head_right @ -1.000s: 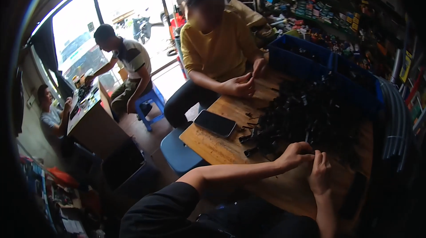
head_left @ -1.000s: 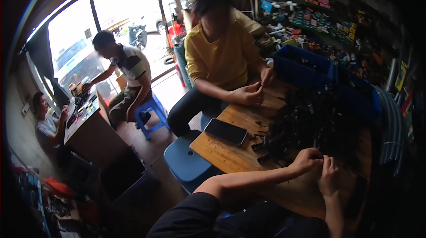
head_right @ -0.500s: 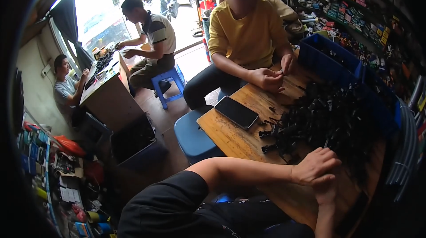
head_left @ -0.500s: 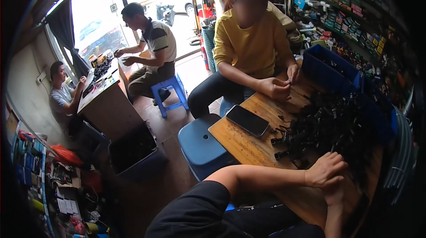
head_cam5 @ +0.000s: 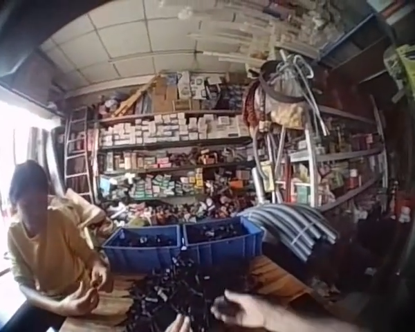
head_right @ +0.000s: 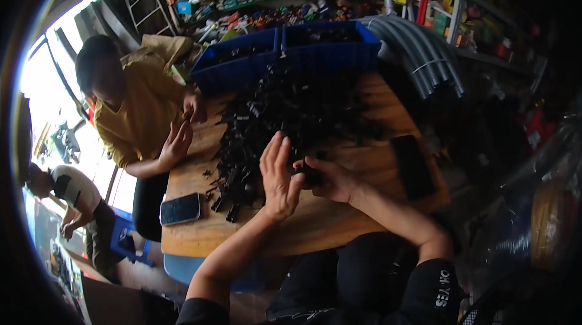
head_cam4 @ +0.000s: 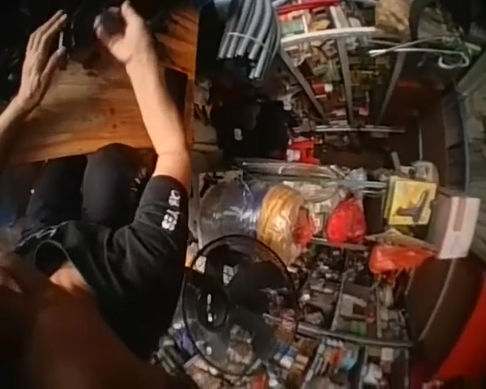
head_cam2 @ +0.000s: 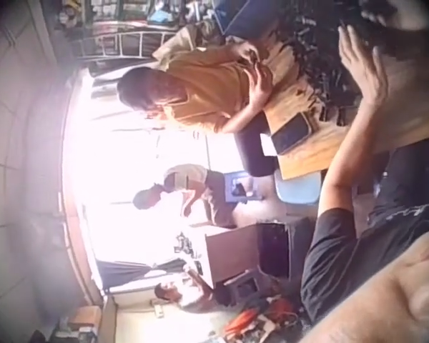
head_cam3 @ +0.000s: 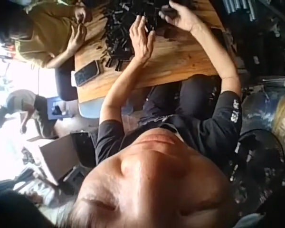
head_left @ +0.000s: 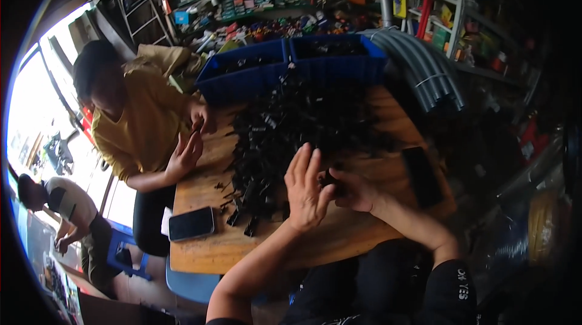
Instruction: Inspecting and sorting small black plastic components on a wooden workbench.
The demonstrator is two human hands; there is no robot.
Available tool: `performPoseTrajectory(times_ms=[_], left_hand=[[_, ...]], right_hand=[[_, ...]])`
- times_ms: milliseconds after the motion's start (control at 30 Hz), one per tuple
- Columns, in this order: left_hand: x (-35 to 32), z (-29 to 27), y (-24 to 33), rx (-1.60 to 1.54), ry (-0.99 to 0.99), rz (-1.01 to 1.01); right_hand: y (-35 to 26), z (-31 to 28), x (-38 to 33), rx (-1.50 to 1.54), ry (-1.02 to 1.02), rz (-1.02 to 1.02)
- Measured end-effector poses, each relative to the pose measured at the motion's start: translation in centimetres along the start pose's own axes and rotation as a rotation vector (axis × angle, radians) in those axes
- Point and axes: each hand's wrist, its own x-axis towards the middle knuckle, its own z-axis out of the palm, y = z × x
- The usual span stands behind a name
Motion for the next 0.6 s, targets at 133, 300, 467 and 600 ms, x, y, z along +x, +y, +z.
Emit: performPoseTrajectory(times_ms=[133,300,467,600], left_hand=[[-0.3,-0.5,-1.5,0.060,0.059,-0.088],[0.0,-0.3,-0.8,0.076,0.015,-0.081],[0.8,-0.7,-1.2,0.046,0.082,-0.077],[-0.1,-2.1,-1.6,0.043,0.103,-0.064]], right_hand=[[-4.2,3.6,0.6,-0.092,0.447,-0.212],[-25.4,3.8,4.6,-0.433,0.326,-0.779],[-27.3,4.6,2.9,-0.499,0.646,-0.755],[-19.8,7.5,-0.4,-0.960,0.440,-0.475]])
